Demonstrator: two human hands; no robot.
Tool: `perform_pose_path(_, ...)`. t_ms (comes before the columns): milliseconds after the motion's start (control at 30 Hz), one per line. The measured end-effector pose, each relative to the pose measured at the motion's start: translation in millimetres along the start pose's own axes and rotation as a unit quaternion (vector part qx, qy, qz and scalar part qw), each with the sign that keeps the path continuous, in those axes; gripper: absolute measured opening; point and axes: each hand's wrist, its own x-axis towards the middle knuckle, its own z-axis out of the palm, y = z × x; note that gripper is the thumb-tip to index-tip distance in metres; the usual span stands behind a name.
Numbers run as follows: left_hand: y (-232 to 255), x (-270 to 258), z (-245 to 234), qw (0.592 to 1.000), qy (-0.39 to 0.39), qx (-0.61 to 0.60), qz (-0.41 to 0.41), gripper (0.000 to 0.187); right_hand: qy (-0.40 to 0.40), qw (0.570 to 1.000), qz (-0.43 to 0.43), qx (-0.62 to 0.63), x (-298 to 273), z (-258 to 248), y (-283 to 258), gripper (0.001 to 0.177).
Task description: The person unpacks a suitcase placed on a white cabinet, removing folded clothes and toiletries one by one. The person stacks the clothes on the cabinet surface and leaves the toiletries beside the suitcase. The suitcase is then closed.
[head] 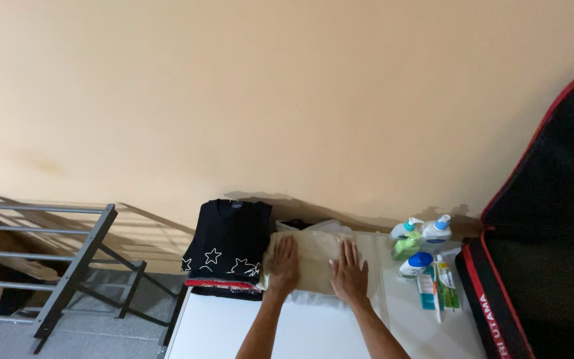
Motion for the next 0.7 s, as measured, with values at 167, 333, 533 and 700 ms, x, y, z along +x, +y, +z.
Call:
perform_pose_path(167, 13.0, 7.6, -12.4, 0.978, -0.189, 0.090, -0.012, 0.064, -0.049, 0.998, 0.009, 0.037, -7.4, -1.4, 40.7, 0.063)
perform_pose_path(333, 73.9, 30.2, -17.2, 0.990, -0.139, -0.019, -0.030, 0.056, 0.043, 0.987, -0.052, 0.147, -18.0, -38.6, 80.1, 0.042)
perform_pose_path(533, 206.0, 78.8, -20.2, 0.968, -0.104, -0.228, -0.031, 0.043, 0.104, 0.927, -0.041, 0.358, -51.6, -140.6, 138.5, 0.029)
perform_pose_path(700, 324.3, 100.0, -18.7, 0.951, -0.140, -0.275, -0.009, 0.037, 0.185, 0.906, -0.020, 0.379, -88.4, -198.2, 221.5, 0.024)
